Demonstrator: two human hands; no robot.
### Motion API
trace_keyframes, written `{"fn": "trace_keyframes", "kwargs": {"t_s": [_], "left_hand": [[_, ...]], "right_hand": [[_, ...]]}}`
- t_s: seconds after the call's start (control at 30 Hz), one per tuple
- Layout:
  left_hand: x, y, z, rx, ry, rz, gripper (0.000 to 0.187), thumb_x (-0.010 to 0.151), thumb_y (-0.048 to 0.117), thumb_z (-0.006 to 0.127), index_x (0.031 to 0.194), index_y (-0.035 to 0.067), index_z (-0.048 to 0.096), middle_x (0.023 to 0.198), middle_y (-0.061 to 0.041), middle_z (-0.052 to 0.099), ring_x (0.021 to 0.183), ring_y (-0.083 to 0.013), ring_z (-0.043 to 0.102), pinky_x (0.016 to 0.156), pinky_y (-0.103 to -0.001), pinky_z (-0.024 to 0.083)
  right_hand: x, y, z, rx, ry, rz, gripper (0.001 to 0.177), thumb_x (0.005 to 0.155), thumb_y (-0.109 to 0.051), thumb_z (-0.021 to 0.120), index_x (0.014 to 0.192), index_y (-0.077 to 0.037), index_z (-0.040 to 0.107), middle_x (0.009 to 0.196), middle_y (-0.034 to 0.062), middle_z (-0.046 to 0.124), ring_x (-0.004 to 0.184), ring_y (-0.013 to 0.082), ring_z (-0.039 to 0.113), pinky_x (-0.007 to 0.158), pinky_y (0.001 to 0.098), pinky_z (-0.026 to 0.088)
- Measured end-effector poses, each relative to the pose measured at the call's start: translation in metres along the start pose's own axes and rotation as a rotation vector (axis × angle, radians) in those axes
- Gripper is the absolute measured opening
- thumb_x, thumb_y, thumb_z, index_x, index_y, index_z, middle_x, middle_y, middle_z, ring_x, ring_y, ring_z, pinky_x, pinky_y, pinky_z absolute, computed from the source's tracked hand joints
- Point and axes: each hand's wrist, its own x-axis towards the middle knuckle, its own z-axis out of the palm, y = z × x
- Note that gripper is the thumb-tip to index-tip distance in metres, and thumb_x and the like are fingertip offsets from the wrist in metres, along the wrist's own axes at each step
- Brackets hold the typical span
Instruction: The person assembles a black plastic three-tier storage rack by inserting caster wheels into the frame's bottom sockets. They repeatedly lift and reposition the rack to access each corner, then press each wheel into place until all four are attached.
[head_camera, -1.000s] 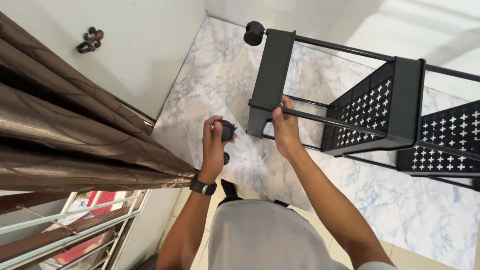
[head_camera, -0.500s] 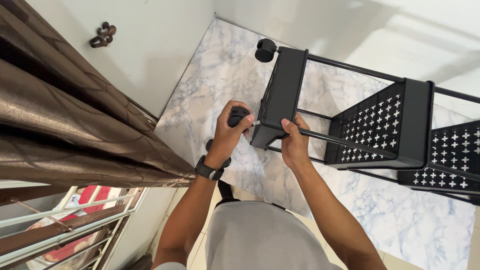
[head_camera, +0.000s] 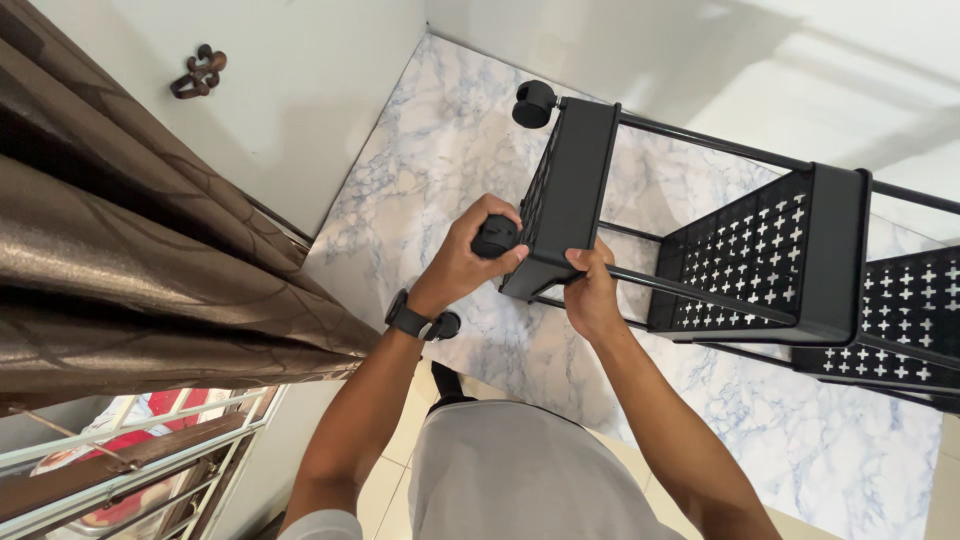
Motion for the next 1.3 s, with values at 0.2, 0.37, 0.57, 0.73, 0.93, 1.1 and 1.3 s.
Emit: {"fn": "trace_keyframes", "kwargs": {"t_s": [0.2,0.37,0.57,0.73,0.93,1.1,1.3], "left_hand": [[0.011,-0.007,0.004,-0.001,0.007,0.116,0.023,0.091,0.013,0.076,0.106,0.008,0.059,0.098,-0.003,0.054,0.092,-0.0154,0.055,0.084,-0.03,0.047],[0.01,-0.016,0.012,-0.066,0.062,0.14,0.02,0.092,0.018,0.074,0.105,0.008,0.061,0.097,-0.003,0.053,0.09,-0.0157,0.053,0.084,-0.031,0.045],[0.009,-0.025,0.018,-0.076,0.112,0.162,0.022,0.089,0.016,0.074,0.105,0.008,0.061,0.099,-0.005,0.055,0.091,-0.0174,0.053,0.085,-0.032,0.047],[0.01,-0.028,0.019,-0.061,0.106,0.161,0.023,0.089,0.014,0.075,0.106,0.008,0.061,0.099,-0.005,0.055,0.092,-0.0178,0.055,0.085,-0.031,0.047],[0.011,-0.03,0.019,-0.065,0.108,0.151,0.023,0.089,0.014,0.076,0.106,0.009,0.061,0.099,-0.004,0.054,0.091,-0.0175,0.054,0.084,-0.031,0.047],[0.009,-0.027,0.02,-0.064,0.109,0.155,0.024,0.09,0.013,0.075,0.108,0.009,0.06,0.101,-0.004,0.054,0.093,-0.0175,0.055,0.086,-0.031,0.048],[0.012,-0.012,0.005,0.045,-0.013,0.205,0.031,0.089,0.018,0.078,0.112,0.008,0.06,0.108,-0.006,0.055,0.104,-0.0217,0.055,0.095,-0.035,0.047]], "right_hand": [[0.006,0.009,-0.007,0.03,0.021,0.016,0.034,0.085,-0.015,0.053,0.115,-0.002,0.062,0.115,0.0074,0.067,0.111,0.0197,0.062,0.102,0.0367,0.046],[0.006,0.018,-0.013,0.04,0.055,-0.012,0.03,0.085,-0.014,0.052,0.111,-0.003,0.061,0.112,0.0066,0.066,0.109,0.0185,0.061,0.102,0.0354,0.045],[0.006,0.024,-0.016,0.042,0.088,-0.036,0.024,0.085,-0.012,0.052,0.105,-0.003,0.061,0.108,0.0053,0.065,0.104,0.0172,0.06,0.1,0.0349,0.045],[0.005,0.026,-0.015,0.079,0.125,-0.019,0.021,0.086,-0.011,0.052,0.103,-0.004,0.061,0.107,0.0055,0.065,0.104,0.0176,0.06,0.101,0.0352,0.045],[0.007,0.024,-0.014,0.049,0.103,-0.032,0.022,0.085,-0.012,0.051,0.103,-0.002,0.061,0.108,0.006,0.066,0.105,0.0174,0.06,0.1,0.0343,0.045],[0.006,0.027,-0.018,0.048,0.107,-0.02,0.023,0.085,-0.012,0.053,0.104,-0.002,0.061,0.108,0.0064,0.066,0.104,0.0173,0.061,0.099,0.0344,0.045],[0.008,0.023,-0.019,0.042,0.053,-0.011,0.024,0.086,-0.012,0.053,0.107,-0.001,0.062,0.109,0.0067,0.066,0.105,0.0175,0.061,0.099,0.0342,0.045]]}}
